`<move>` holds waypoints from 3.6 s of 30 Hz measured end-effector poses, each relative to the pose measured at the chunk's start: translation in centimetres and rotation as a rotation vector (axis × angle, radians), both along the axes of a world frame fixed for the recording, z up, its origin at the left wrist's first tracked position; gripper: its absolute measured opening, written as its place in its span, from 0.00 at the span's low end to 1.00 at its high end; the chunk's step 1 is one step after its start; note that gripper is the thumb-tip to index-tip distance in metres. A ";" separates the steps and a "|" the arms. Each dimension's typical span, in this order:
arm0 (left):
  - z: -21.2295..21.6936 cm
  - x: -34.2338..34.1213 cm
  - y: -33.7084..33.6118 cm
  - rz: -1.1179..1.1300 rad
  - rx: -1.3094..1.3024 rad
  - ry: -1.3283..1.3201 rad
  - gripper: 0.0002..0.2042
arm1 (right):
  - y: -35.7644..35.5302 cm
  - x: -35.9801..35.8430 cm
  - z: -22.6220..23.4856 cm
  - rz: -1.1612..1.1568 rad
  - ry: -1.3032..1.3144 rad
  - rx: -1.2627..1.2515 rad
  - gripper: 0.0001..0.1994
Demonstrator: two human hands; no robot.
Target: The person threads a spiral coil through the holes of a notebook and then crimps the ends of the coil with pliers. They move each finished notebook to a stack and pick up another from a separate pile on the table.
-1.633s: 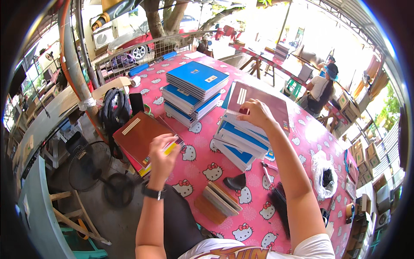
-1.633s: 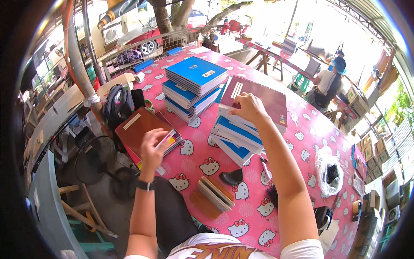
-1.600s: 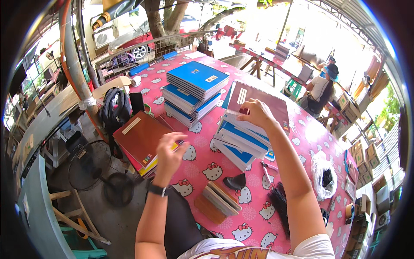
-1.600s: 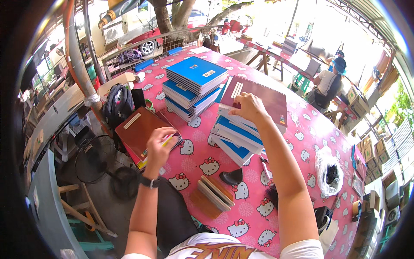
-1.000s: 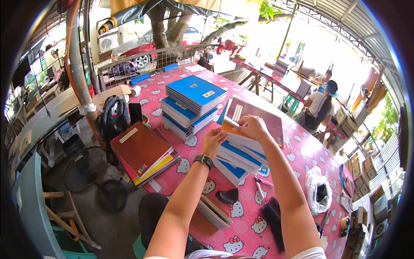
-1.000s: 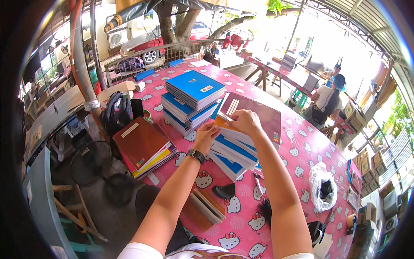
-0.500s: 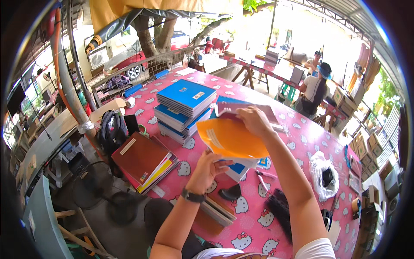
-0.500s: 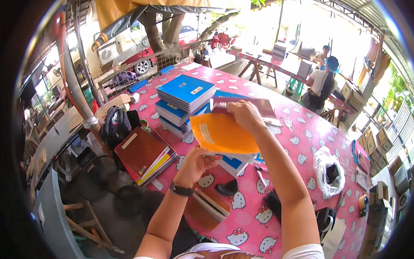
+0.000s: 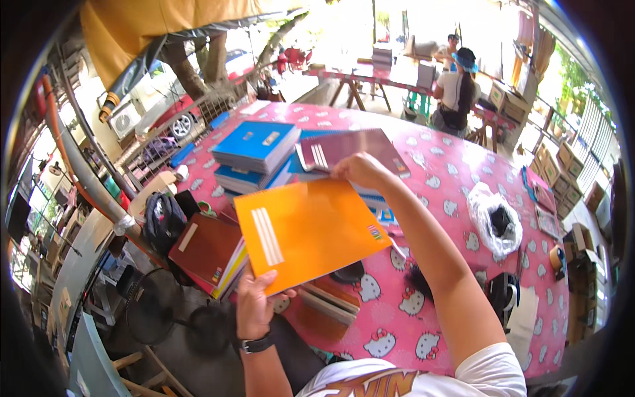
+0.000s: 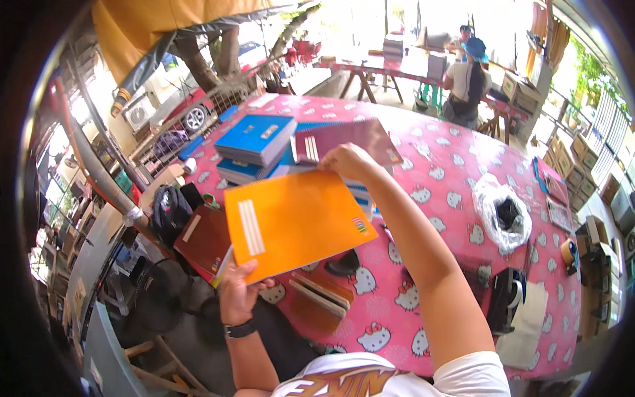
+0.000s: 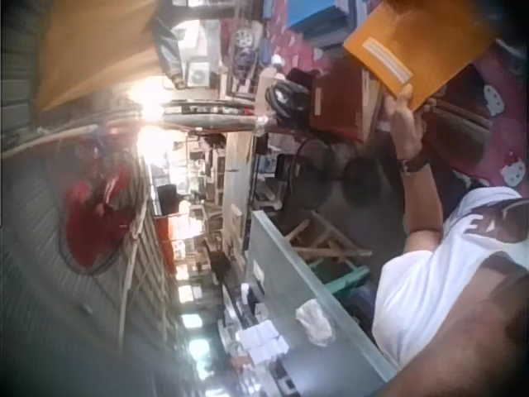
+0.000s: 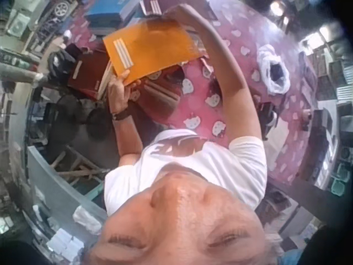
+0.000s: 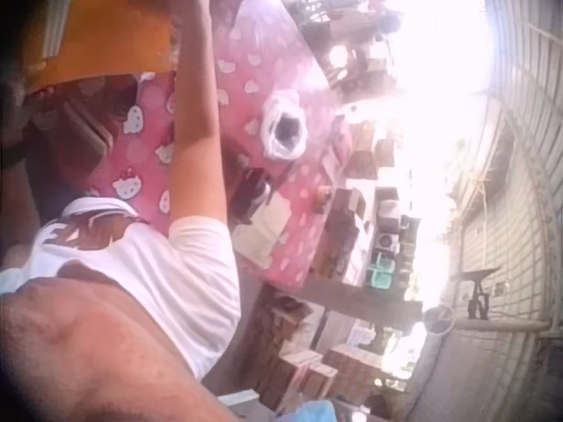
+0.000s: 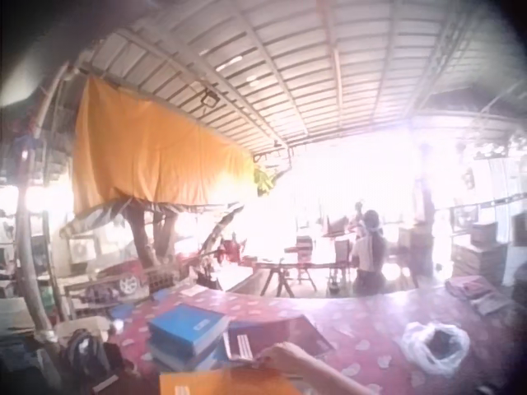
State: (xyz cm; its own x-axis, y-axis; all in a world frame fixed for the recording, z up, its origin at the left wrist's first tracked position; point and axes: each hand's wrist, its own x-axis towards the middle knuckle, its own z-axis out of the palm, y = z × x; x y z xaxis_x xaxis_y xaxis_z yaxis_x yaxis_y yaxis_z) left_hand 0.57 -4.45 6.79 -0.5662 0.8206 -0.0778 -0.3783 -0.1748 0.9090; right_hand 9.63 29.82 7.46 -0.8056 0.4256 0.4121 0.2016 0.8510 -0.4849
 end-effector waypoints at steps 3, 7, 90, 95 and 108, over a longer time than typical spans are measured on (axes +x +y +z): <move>1.9 0.1 -3.2 -0.001 0.052 0.091 0.17 | 0.3 0.8 -0.7 -0.210 -0.192 0.257 0.11; 2.1 -0.1 -6.4 0.018 0.158 0.160 0.20 | 2.3 2.6 -2.6 -0.057 0.167 0.213 0.17; -8.8 12.6 2.4 -0.025 -0.022 1.626 0.21 | -23.9 20.5 -4.6 -0.123 0.028 -0.512 0.11; -7.2 10.6 2.0 -0.249 0.120 1.281 0.14 | -24.7 20.3 -6.8 -0.117 0.143 -0.741 0.11; -7.6 10.9 1.5 -0.113 0.146 1.360 0.09 | -25.4 19.8 -5.4 -0.089 -0.016 -0.710 0.18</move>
